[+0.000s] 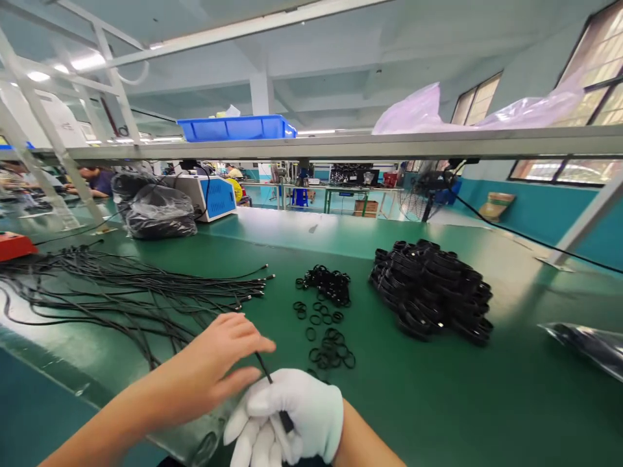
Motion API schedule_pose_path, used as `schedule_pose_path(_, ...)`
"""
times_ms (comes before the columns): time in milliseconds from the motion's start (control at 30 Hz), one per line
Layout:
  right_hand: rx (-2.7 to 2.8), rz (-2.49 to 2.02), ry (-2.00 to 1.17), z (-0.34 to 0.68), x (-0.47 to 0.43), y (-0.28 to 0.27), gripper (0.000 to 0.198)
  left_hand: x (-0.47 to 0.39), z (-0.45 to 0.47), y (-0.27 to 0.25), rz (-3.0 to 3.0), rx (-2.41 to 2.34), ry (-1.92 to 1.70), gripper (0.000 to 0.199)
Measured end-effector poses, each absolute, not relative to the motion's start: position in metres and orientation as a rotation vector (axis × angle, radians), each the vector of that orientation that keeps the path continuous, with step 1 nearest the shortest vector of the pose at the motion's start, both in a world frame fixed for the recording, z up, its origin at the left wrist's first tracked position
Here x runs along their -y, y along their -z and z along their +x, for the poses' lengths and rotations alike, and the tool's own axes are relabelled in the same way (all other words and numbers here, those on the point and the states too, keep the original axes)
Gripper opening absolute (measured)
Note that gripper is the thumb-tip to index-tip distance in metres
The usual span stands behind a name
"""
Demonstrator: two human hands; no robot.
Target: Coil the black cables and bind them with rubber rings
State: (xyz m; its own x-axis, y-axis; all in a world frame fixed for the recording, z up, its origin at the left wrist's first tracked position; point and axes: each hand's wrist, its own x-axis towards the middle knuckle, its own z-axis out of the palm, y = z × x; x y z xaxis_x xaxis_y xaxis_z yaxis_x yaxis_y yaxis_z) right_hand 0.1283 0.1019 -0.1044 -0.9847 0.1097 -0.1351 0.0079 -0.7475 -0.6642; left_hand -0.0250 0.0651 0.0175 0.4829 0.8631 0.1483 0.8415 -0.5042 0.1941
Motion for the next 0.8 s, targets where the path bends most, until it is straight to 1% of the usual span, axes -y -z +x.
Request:
schedule_pose_path(67, 1.006, -0.136, -2.944, 0.126, -0.101, 0.11, 0.041, -0.066, -0.017, -0.019, 2.541, -1.413, -0.282, 0.011)
schedule_pose_path(133, 0.935, 0.0, -3.0, 0.125, -0.101, 0.11, 0.046, -0.07, -0.015, -0.02, 2.484, -1.412, -0.26, 0.018)
schedule_pose_path(233, 0.918, 0.145, -3.039, 0.123, -0.101, 0.109, 0.046, -0.079, -0.018, -0.023, 2.456, -1.419, -0.253, 0.02)
schedule_pose_path(333, 0.972, 0.172, -3.044, 0.119, -0.103, 0.114, 0.042, -0.087, -0.018, -0.026, 2.469, -1.418, -0.228, 0.022)
schedule_pose_path(433, 1.05, 0.175, -3.015, 0.123, -0.105, 0.117, 0.047, -0.091, -0.014, -0.019, 2.446, -1.413, -0.29, 0.023)
schedule_pose_path(500, 1.093, 0.195, -2.94, 0.134, -0.11, 0.109, 0.053, -0.089, -0.015, -0.004, 2.389, -1.402, -0.39, 0.028)
schedule_pose_path(567, 1.085, 0.223, -2.78, 0.151, -0.119, 0.091, 0.053, -0.085, -0.025, 0.019, 2.339, -1.474, -0.476, 0.032)
schedule_pose_path(600, 1.044, 0.237, -2.677, 0.161, -0.124, 0.079, 0.049, -0.082, -0.033, 0.032, 2.358, -1.571, -0.465, 0.031)
schedule_pose_path(700, 0.778, 0.23, -2.381, 0.188, -0.14, 0.044, 0.029, -0.075, -0.064, 0.073, 2.53, -1.94, -0.447, 0.031)
schedule_pose_path(800, 0.594, 0.07, -2.166, 0.203, -0.156, 0.027, 0.024, -0.064, -0.079, 0.102, 2.851, -1.906, -0.557, 0.036)
